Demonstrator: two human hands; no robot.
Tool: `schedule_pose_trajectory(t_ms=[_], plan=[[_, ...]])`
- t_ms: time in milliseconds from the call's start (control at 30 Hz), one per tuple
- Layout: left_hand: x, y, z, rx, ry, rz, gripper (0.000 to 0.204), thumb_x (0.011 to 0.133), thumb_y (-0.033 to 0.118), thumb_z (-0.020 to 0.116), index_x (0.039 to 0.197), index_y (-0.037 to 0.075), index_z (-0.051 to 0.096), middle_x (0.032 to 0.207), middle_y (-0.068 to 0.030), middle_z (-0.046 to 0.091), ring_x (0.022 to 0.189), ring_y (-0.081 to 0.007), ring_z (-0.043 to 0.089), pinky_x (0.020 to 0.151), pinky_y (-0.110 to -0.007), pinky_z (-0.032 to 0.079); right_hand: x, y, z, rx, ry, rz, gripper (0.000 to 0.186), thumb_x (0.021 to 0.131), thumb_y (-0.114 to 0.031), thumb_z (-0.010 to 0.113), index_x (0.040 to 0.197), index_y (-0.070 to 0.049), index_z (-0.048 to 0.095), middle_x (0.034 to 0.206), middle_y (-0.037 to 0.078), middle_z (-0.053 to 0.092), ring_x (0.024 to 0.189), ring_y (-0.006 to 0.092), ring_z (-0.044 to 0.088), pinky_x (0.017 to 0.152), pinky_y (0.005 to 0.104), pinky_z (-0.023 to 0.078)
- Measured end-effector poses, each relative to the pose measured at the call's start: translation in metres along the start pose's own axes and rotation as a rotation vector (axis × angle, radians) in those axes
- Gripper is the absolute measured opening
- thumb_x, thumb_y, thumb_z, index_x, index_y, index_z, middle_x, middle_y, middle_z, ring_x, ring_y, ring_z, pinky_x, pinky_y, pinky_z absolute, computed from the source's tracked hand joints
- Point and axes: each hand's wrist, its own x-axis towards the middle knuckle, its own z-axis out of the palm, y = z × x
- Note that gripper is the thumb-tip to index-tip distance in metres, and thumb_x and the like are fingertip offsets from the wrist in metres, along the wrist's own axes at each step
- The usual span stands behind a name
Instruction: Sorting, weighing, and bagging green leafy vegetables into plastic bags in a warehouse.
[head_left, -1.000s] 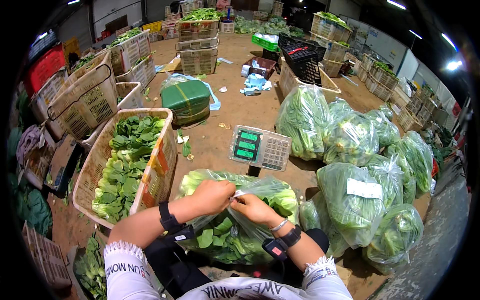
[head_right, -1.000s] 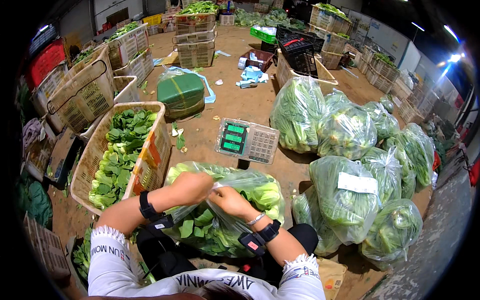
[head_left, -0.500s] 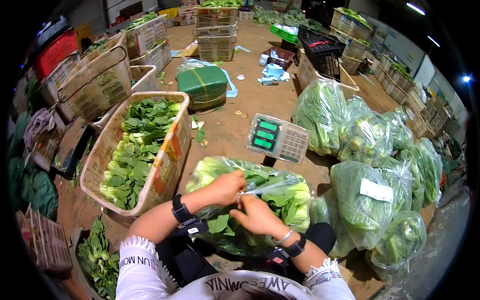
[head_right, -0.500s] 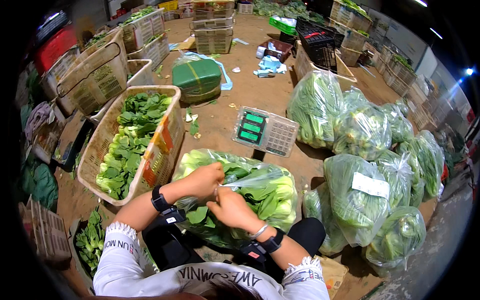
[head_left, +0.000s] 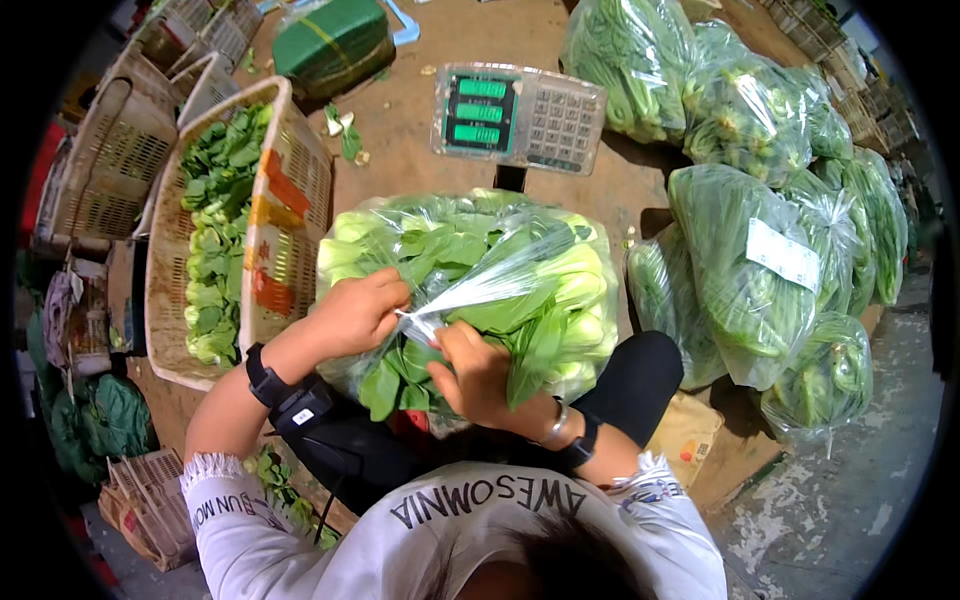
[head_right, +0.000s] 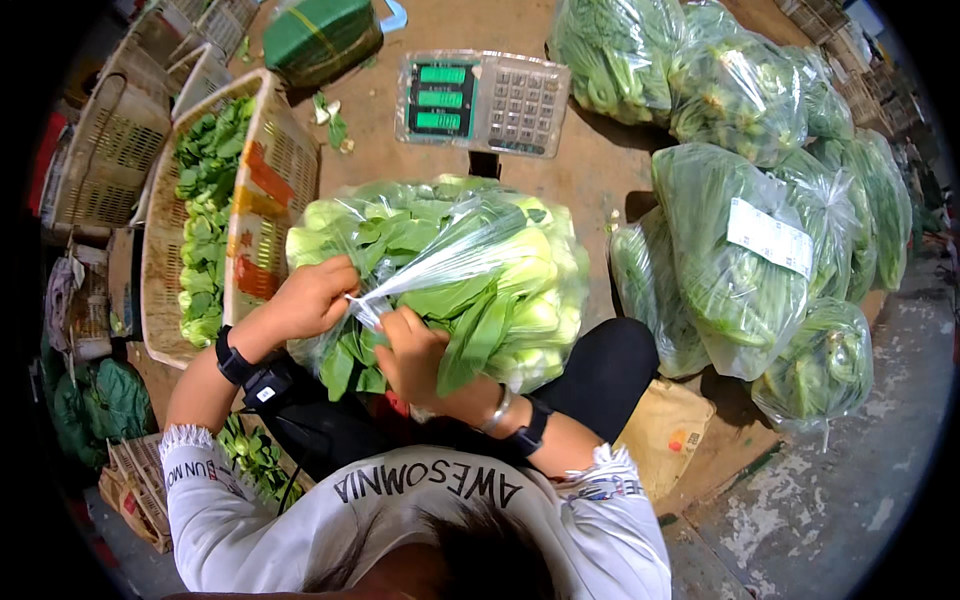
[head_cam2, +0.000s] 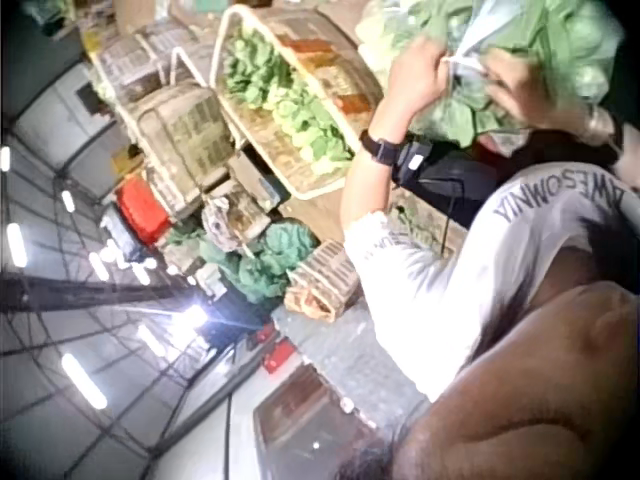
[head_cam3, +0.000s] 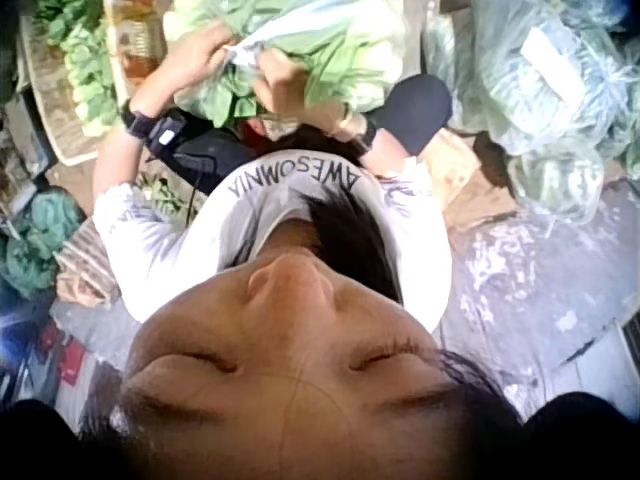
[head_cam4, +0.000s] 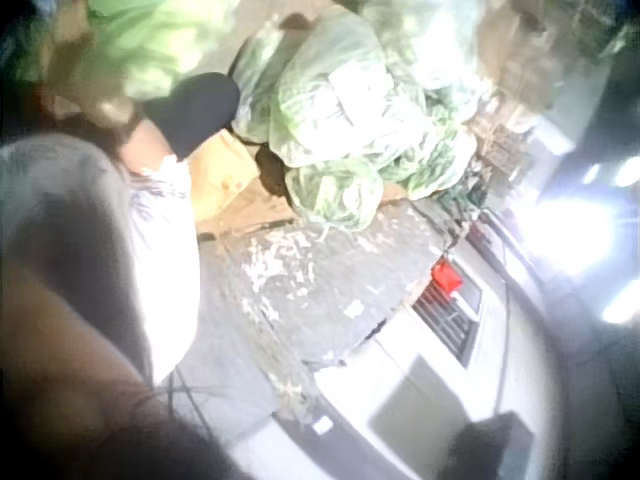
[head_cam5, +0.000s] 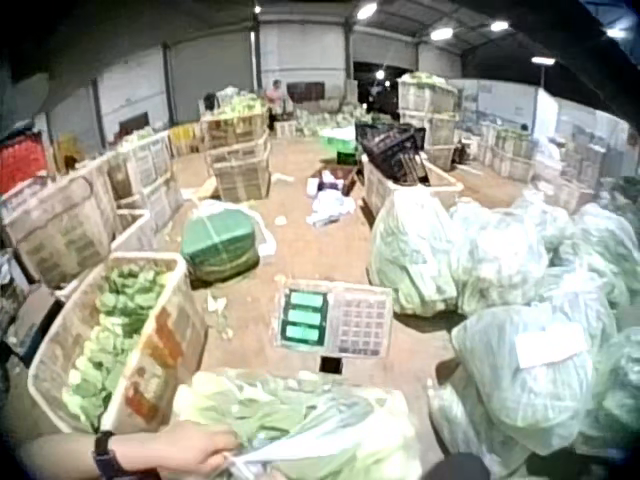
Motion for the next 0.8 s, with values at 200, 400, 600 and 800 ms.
schedule_pose_trajectory(t_ms=[200,400,600,800], plan=[[0.002,-0.016,0.018,-0.213,0.112,0.23,0.011,0.07,0.005,0.051,0.081,0.003,0.051,0.078,-0.0115,0.049,0.068,-0.0311,0.052,0.059,-0.037,0.043,-0.021,0.009,0.024,-0.199,-0.019,-0.083,0.028,0.072,-0.006,0.059,0.098,-0.002,0.048,0.081,0.014,0.053,0.062,0.0296,0.056,0.056,0.0363,0.046],[0.006,-0.016,-0.013,-0.942,-0.565,-0.174,0.004,0.074,-0.001,0.049,0.078,0.0,0.049,0.074,-0.0029,0.047,0.064,-0.0126,0.048,0.052,-0.024,0.037,-0.018,-0.027,0.025,-0.165,-0.018,0.136,0.025,0.075,-0.012,0.06,0.096,-0.002,0.049,0.082,0.012,0.05,0.065,0.0264,0.057,0.057,0.0326,0.046],[0.02,-0.024,0.004,-1.027,-0.479,0.196,0.005,0.073,0.002,0.056,0.074,0.0,0.052,0.093,-0.0042,0.045,0.075,-0.0094,0.044,0.065,-0.024,0.038,-0.003,-0.034,0.016,0.082,0.025,0.388,0.027,0.076,-0.011,0.059,0.099,-0.002,0.049,0.084,0.014,0.051,0.072,0.0313,0.056,0.062,0.0375,0.044],[0.017,-0.016,0.005,-0.963,-0.395,0.064,0.011,0.073,0.007,0.064,0.073,0.002,0.055,0.075,-0.0015,0.051,0.065,-0.0063,0.042,0.057,-0.021,0.035,-0.005,-0.037,0.03,0.078,0.191,0.288,0.032,0.076,-0.006,0.057,0.108,-0.003,0.051,0.089,0.016,0.052,0.066,0.029,0.055,0.061,0.036,0.045]])
